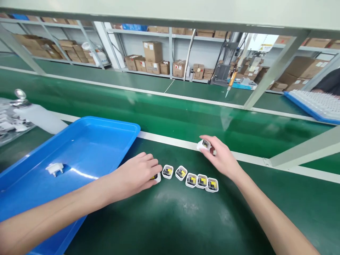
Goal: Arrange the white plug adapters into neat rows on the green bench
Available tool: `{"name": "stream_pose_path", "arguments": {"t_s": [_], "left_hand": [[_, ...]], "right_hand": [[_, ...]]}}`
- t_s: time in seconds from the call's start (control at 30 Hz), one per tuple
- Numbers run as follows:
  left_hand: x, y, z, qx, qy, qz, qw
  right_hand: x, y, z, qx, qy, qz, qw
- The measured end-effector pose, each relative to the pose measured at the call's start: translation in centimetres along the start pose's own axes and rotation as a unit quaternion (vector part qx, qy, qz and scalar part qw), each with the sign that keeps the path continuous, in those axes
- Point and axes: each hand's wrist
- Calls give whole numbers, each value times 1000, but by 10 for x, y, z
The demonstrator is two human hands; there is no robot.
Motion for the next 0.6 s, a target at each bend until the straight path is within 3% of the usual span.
{"name": "stream_pose_path", "arguments": {"t_s": [0.13, 0.23, 0.33, 0.43, 0.53, 0.6], "left_hand": [[0, -10, -18, 20, 17, -57, 998], [-5, -14, -36, 25, 38, -83, 996], [-14, -14, -60, 35, 29, -112, 993], [-19, -17, -79, 63, 14, -132, 989], [-19, -28, -84, 75, -31, -106, 991], [-20, -41, -81, 47, -84, -70, 993]], "right_hand": [[0, -78, 63, 88, -4, 127, 988], [-24, -119, 85, 128, -75, 111, 983], [-50, -134, 82, 105, -147, 67, 981], [-56, -137, 72, 62, -164, 61, 983], [-40, -138, 68, 31, -112, 125, 985], [-25, -136, 68, 33, -85, 194, 977]]}}
Point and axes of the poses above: each hand's wrist, its own y-axis towards the middle knuckle, its own x-axis out of the back of the hand, z = x × y, and after that the axes turned 13 degrees about y, right-handed
